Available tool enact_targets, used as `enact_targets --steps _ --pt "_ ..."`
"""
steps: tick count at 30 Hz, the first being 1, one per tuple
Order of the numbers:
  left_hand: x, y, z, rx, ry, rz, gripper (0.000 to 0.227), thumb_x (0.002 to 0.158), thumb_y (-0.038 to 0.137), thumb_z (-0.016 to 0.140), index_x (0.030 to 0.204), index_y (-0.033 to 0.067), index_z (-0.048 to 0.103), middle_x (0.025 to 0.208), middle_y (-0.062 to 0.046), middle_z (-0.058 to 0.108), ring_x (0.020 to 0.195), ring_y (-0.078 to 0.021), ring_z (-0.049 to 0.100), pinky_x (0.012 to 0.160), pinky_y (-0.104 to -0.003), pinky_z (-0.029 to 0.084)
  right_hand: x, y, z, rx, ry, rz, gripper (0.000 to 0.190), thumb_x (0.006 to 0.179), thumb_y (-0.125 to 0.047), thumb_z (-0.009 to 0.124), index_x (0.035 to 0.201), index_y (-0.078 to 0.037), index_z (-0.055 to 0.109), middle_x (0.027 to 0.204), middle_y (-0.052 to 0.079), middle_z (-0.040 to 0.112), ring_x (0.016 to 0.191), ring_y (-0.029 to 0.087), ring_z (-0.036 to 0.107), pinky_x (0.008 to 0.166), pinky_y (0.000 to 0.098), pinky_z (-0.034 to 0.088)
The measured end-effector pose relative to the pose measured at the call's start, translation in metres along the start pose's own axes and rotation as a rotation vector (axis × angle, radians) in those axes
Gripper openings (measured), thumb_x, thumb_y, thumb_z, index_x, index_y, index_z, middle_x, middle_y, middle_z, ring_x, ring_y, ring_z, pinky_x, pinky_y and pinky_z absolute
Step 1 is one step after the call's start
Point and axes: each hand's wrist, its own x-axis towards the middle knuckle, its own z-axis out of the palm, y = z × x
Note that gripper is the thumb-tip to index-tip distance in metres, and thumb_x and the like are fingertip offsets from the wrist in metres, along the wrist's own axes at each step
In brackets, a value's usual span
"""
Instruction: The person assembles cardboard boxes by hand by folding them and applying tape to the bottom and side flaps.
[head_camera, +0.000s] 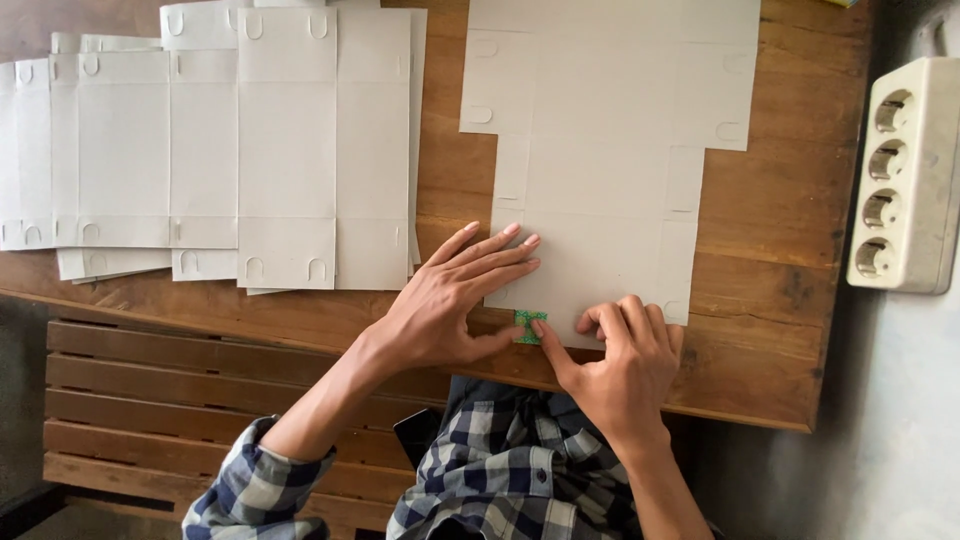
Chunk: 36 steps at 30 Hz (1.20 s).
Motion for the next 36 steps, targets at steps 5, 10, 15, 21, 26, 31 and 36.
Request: enact_targets --steps 5,10,15,21,26,31,36 --pt "-0.001 -0.001 -0.005 -0.002 -0.072 0.011 0.077 0.081 0.046 0.08 0.142 0.0061 0.056 0.154 -0.012 0.053 0.151 -0.0293 0.041 0.127 -0.052 0.022 0.001 0.001 -0.001 -0.083 -0.015 -0.03 0.048 0.083 -0.054 0.085 0.073 -0.018 0.055 0.073 -0.005 0.045 0.071 0.018 0.053 0.071 0.0327 0.041" --pt "0.0 0.001 -0.007 -0.043 -0.108 0.01 0.07 0.094 0.047 0.065 0.15 0.008 0.05 0.16 -0.012 0.046 0.154 -0.0307 0.036 0.129 -0.054 0.022 0.001 0.001 0.0 -0.168 -0.028 -0.048 0.05 0.087 -0.06 0.08 0.072 -0.018 0.056 0.073 -0.004 0.048 0.072 0.019 0.051 0.072 0.0364 0.033" --pt "-0.002 -0.002 0.001 0.052 -0.025 0.008 0.048 0.097 0.022 0.071 0.143 0.0098 0.059 0.155 -0.007 0.053 0.15 -0.0276 0.042 0.126 -0.051 0.03 0.001 0.002 0.0 -0.172 -0.023 -0.056 0.052 0.087 -0.062 0.08 0.072 -0.018 0.057 0.073 -0.005 0.05 0.072 0.017 0.051 0.072 0.0342 0.034" --pt "0.0 -0.001 -0.001 0.037 -0.041 0.012 0.054 0.094 0.028 0.074 0.143 0.0093 0.058 0.155 -0.008 0.052 0.151 -0.0288 0.041 0.125 -0.051 0.03 0.001 0.002 -0.001 -0.166 -0.023 -0.048 0.051 0.086 -0.061 0.08 0.071 -0.019 0.056 0.073 -0.005 0.048 0.071 0.018 0.051 0.072 0.0352 0.034" --pt "-0.001 0.0 -0.004 0.029 -0.047 0.02 0.059 0.093 0.033 0.074 0.144 0.0087 0.057 0.156 -0.009 0.051 0.151 -0.0292 0.041 0.126 -0.052 0.029 0.0 0.002 0.0 -0.17 -0.02 -0.052 0.052 0.087 -0.062 0.08 0.071 -0.019 0.055 0.072 -0.005 0.048 0.071 0.016 0.05 0.072 0.0336 0.034" --pt "-0.001 0.0 -0.006 0.03 -0.067 0.029 0.066 0.092 0.039 0.075 0.147 0.0086 0.054 0.158 -0.009 0.049 0.152 -0.0298 0.039 0.127 -0.053 0.028 0.0 0.002 0.001 -0.173 -0.015 -0.05 0.052 0.087 -0.063 0.079 0.071 -0.019 0.055 0.072 -0.006 0.048 0.07 0.016 0.049 0.072 0.0333 0.033" --pt "0.002 0.007 -0.01 -0.025 -0.067 0.007 0.058 0.099 0.04 0.066 0.145 0.0078 0.055 0.157 -0.011 0.05 0.152 -0.0317 0.04 0.126 -0.055 0.027 0.0 0.002 0.0 -0.166 -0.021 -0.06 0.052 0.088 -0.062 0.078 0.071 -0.019 0.056 0.073 -0.005 0.048 0.071 0.016 0.05 0.072 0.0328 0.033"
